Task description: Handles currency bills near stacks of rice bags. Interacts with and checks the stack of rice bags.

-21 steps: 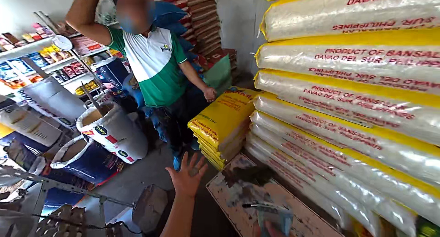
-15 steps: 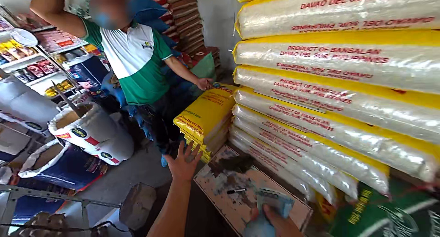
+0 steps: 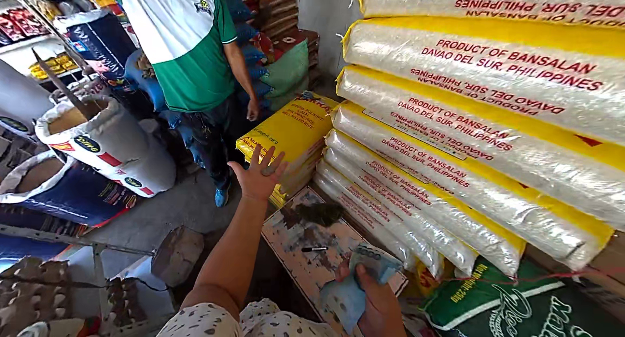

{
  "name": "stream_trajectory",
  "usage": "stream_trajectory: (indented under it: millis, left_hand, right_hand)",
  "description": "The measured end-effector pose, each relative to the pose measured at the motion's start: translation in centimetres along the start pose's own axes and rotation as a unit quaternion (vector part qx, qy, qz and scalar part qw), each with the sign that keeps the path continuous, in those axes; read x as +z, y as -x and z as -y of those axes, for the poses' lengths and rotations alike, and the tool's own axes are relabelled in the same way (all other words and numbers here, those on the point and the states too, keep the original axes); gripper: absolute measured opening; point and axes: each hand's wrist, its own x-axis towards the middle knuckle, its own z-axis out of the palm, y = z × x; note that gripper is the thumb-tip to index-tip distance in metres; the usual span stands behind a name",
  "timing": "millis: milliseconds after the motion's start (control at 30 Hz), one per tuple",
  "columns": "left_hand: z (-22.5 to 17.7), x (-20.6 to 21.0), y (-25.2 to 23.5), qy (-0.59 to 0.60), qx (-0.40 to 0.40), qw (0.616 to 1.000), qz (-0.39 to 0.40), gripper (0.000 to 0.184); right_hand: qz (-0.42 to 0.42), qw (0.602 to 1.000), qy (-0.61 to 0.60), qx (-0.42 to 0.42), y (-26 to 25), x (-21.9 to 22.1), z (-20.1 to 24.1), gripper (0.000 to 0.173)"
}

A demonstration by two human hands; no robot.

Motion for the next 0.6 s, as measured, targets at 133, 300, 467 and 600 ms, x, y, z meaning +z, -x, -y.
stream_trajectory:
  millis: [133, 300, 467, 600]
  left_hand:
    - [-0.3, -3.2, -7.1, 0.008, 0.003, 1.0, -0.022, 0.111]
    - [-0.1, -7.2, -18.3, -0.022, -0.073, 0.988, -0.132, 0.091]
    - [2.9, -0.7, -23.6, -0.031, -0.184, 0.977, 0.101, 0.066]
    - [6.5, 6.1, -25.7, 0.033, -0.289, 0.902, 0.321, 0.087]
  right_hand:
    - [-0.052, 0.998, 0.04, -0.025, -4.4, 0.7, -1.6, 0.019]
    - [-0.09, 0.993, 0.069, -0.043, -12.2, 3.6, -4.9, 0.019]
    - [-0.179, 0.979, 0.09, -0.028, -18.9, 9.0, -7.3, 0.021]
    - [-0.2, 0.975, 0.072, -0.063, -23.4, 10.7, -9.1, 0.021]
